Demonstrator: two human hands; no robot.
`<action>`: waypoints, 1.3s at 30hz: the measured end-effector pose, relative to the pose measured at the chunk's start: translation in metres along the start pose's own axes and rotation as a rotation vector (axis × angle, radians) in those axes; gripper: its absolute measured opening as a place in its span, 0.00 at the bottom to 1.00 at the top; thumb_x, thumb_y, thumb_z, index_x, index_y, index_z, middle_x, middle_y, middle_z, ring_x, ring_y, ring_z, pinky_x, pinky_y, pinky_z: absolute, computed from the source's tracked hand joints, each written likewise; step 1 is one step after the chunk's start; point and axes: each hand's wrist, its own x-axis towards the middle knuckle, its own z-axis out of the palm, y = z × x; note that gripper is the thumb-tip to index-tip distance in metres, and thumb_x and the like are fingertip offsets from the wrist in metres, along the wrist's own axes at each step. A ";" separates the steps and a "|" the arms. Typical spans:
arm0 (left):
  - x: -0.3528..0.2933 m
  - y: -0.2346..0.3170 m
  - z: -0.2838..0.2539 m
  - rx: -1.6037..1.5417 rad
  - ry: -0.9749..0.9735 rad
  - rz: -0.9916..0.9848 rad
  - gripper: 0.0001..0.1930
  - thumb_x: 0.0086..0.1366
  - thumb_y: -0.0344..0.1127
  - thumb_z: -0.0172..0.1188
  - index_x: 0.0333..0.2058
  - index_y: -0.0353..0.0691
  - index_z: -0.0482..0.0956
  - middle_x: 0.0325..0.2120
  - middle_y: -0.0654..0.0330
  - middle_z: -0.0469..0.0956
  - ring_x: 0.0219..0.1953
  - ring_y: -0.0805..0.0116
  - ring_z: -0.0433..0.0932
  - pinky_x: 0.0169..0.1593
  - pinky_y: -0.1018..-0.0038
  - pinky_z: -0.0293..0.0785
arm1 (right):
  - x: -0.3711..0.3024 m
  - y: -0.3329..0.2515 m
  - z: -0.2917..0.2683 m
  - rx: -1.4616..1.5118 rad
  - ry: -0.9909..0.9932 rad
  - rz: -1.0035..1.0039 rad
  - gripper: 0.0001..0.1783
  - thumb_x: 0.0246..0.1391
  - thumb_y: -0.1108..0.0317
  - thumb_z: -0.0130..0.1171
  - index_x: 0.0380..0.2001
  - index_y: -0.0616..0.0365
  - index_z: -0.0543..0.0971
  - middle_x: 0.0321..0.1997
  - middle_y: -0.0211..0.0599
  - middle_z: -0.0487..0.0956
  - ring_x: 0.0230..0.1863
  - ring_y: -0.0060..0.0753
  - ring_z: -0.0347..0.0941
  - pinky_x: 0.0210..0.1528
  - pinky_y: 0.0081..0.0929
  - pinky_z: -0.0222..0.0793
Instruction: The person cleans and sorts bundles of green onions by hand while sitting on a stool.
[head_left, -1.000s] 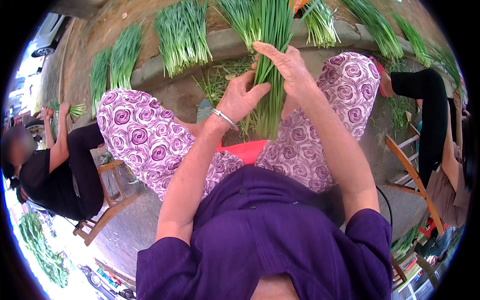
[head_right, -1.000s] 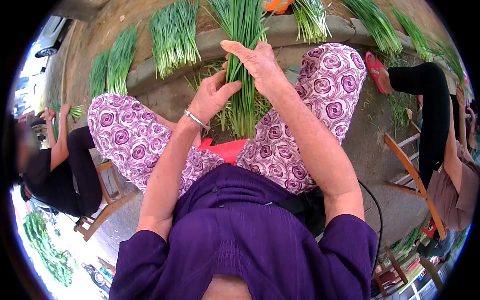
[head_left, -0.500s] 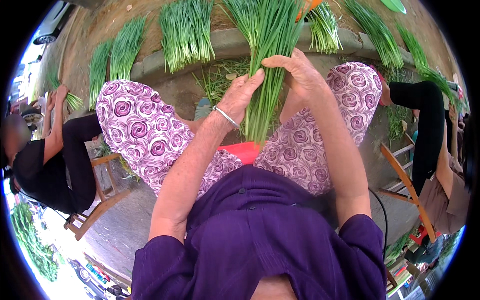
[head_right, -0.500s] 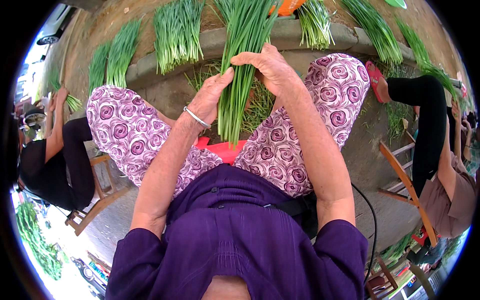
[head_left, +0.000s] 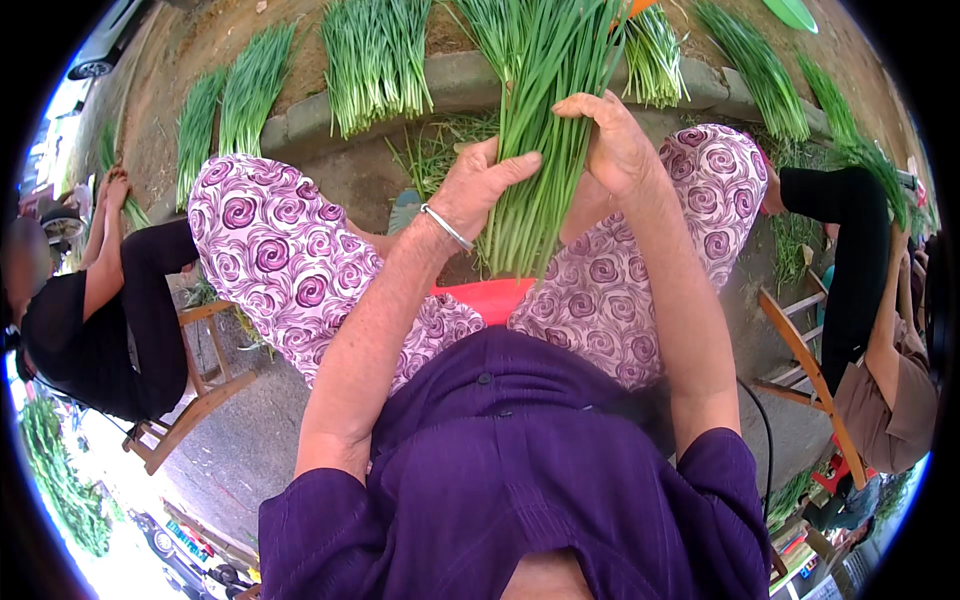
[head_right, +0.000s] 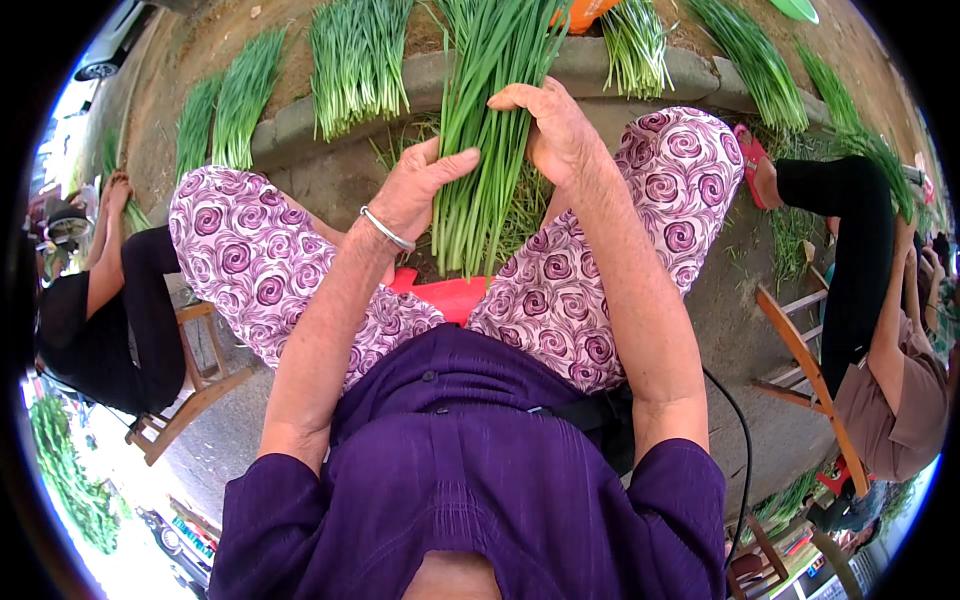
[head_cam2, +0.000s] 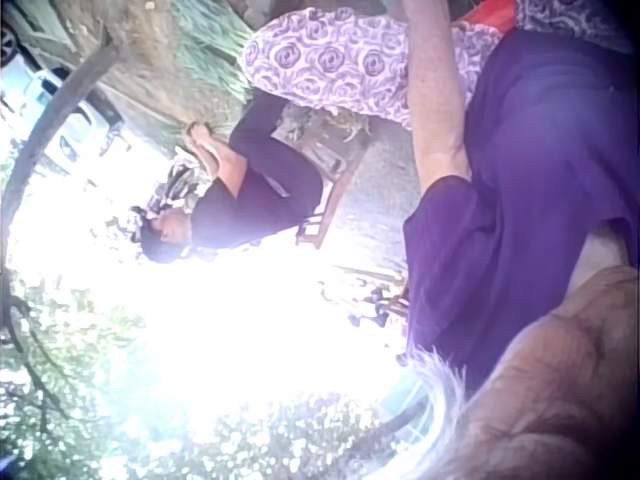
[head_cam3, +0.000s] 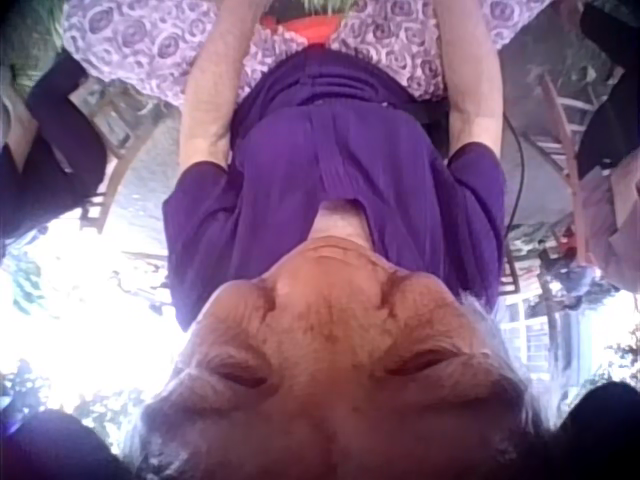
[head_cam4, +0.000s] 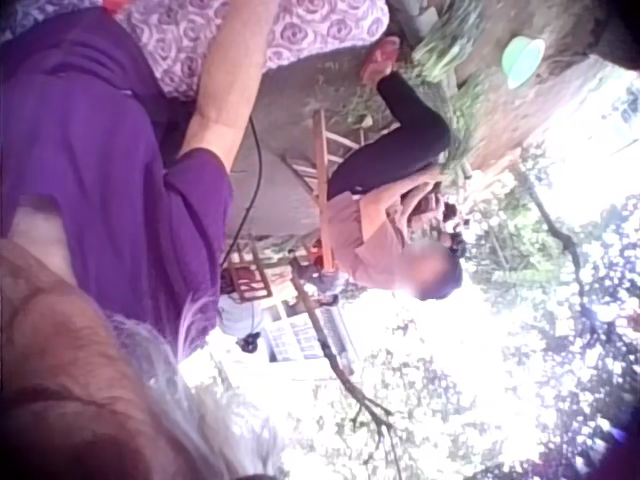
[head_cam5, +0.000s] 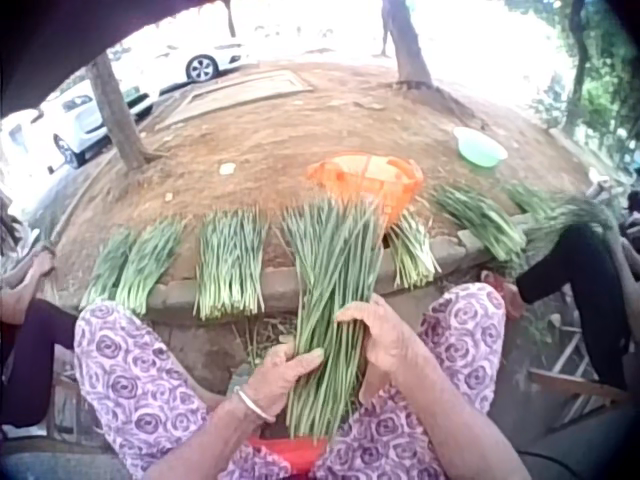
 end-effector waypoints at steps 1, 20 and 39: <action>0.000 0.002 -0.002 -0.022 0.003 -0.030 0.18 0.63 0.35 0.56 0.49 0.32 0.70 0.40 0.59 0.77 0.38 0.74 0.78 0.44 0.75 0.76 | -0.001 -0.001 0.002 0.023 0.003 0.006 0.07 0.45 0.77 0.56 0.30 0.63 0.77 0.31 0.33 0.78 0.33 0.27 0.74 0.41 0.29 0.71; 0.001 -0.006 -0.006 0.102 0.013 0.016 0.19 0.63 0.36 0.57 0.51 0.35 0.69 0.39 0.62 0.77 0.37 0.76 0.77 0.41 0.76 0.77 | 0.000 0.004 0.008 -0.170 0.036 -0.077 0.11 0.42 0.78 0.61 0.34 0.61 0.76 0.34 0.32 0.77 0.36 0.26 0.74 0.43 0.27 0.71; -0.005 0.002 0.007 -0.102 0.048 -0.075 0.19 0.62 0.38 0.57 0.49 0.35 0.70 0.41 0.57 0.77 0.40 0.69 0.78 0.44 0.70 0.77 | 0.000 0.000 0.001 0.083 0.108 -0.049 0.09 0.44 0.78 0.56 0.33 0.63 0.74 0.33 0.34 0.76 0.37 0.30 0.74 0.44 0.31 0.72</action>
